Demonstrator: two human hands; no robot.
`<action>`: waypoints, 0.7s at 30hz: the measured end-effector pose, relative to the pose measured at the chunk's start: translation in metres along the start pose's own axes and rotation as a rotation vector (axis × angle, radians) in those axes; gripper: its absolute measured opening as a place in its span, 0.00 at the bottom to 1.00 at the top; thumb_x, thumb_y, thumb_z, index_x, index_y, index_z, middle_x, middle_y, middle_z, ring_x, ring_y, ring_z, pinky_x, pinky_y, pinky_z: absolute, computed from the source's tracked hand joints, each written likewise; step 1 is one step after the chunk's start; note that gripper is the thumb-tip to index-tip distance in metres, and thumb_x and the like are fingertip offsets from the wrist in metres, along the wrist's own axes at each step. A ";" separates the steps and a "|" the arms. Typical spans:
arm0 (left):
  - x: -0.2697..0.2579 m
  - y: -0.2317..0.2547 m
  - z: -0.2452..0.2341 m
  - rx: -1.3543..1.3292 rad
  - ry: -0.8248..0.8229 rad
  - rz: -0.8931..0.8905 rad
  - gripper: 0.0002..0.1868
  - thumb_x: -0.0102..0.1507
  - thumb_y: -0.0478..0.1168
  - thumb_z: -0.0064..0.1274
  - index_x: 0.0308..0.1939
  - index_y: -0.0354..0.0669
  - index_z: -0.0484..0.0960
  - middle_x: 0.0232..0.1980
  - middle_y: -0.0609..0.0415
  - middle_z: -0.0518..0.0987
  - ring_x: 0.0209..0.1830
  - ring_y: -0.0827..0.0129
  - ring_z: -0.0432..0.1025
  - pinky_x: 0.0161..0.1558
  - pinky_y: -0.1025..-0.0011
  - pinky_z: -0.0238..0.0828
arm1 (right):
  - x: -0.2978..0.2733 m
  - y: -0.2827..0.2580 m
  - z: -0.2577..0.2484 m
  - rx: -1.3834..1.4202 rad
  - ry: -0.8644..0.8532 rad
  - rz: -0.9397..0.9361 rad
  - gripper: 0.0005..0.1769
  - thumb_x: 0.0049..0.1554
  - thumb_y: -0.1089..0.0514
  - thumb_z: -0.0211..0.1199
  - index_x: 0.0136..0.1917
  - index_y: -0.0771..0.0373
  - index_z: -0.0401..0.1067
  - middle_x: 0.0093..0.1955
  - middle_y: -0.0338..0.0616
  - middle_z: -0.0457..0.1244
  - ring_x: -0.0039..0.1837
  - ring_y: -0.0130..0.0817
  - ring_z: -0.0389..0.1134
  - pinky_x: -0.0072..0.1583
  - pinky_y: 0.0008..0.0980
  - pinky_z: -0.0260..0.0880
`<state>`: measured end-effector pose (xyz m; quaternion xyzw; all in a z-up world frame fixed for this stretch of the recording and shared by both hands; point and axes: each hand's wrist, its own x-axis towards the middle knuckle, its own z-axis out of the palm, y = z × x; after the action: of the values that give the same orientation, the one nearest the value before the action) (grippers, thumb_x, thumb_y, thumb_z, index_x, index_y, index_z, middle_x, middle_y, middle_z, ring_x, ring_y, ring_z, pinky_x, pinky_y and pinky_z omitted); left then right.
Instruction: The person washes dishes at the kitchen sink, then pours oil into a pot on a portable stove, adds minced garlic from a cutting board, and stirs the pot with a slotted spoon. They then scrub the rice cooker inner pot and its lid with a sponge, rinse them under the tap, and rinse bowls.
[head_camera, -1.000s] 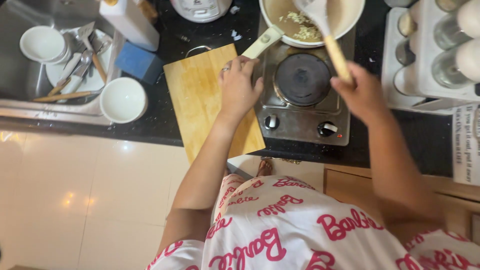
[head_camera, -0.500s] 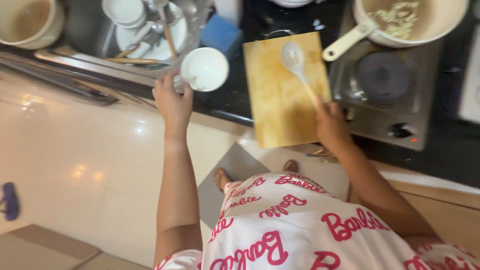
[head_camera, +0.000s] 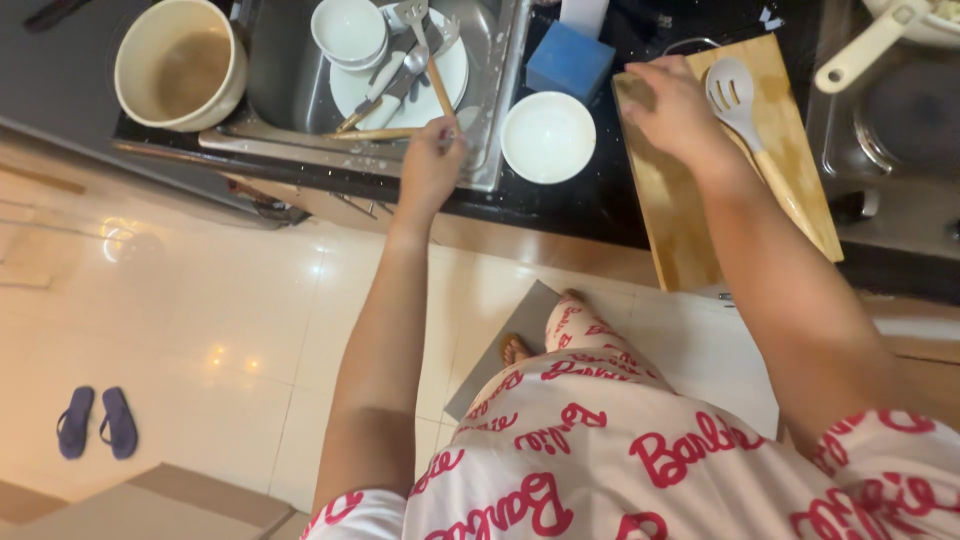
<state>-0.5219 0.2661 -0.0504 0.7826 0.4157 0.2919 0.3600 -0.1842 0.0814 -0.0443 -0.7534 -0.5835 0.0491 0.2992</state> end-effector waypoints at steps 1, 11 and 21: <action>0.020 0.000 0.014 -0.046 -0.034 -0.021 0.19 0.64 0.45 0.56 0.56 0.40 0.82 0.49 0.44 0.83 0.48 0.59 0.79 0.52 0.68 0.73 | 0.018 0.004 0.012 -0.008 -0.022 0.020 0.33 0.59 0.50 0.70 0.74 0.63 0.68 0.73 0.60 0.58 0.71 0.59 0.60 0.70 0.47 0.62; 0.120 -0.017 0.098 -0.422 -0.251 -0.152 0.23 0.63 0.50 0.56 0.56 0.36 0.81 0.51 0.45 0.84 0.53 0.62 0.77 0.55 0.69 0.71 | 0.099 0.024 0.074 -0.123 -0.155 0.236 0.37 0.41 0.43 0.78 0.58 0.66 0.73 0.58 0.60 0.66 0.61 0.58 0.67 0.61 0.49 0.67; 0.090 -0.011 0.063 -0.320 -0.458 -0.078 0.28 0.64 0.55 0.56 0.56 0.34 0.81 0.49 0.42 0.84 0.50 0.55 0.79 0.52 0.63 0.73 | 0.087 -0.068 0.006 0.067 0.054 0.082 0.21 0.51 0.55 0.72 0.53 0.68 0.71 0.49 0.53 0.66 0.46 0.49 0.70 0.48 0.43 0.69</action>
<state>-0.4355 0.3274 -0.0808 0.7446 0.3022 0.1553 0.5746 -0.2176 0.1723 0.0092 -0.7671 -0.5420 0.0606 0.3378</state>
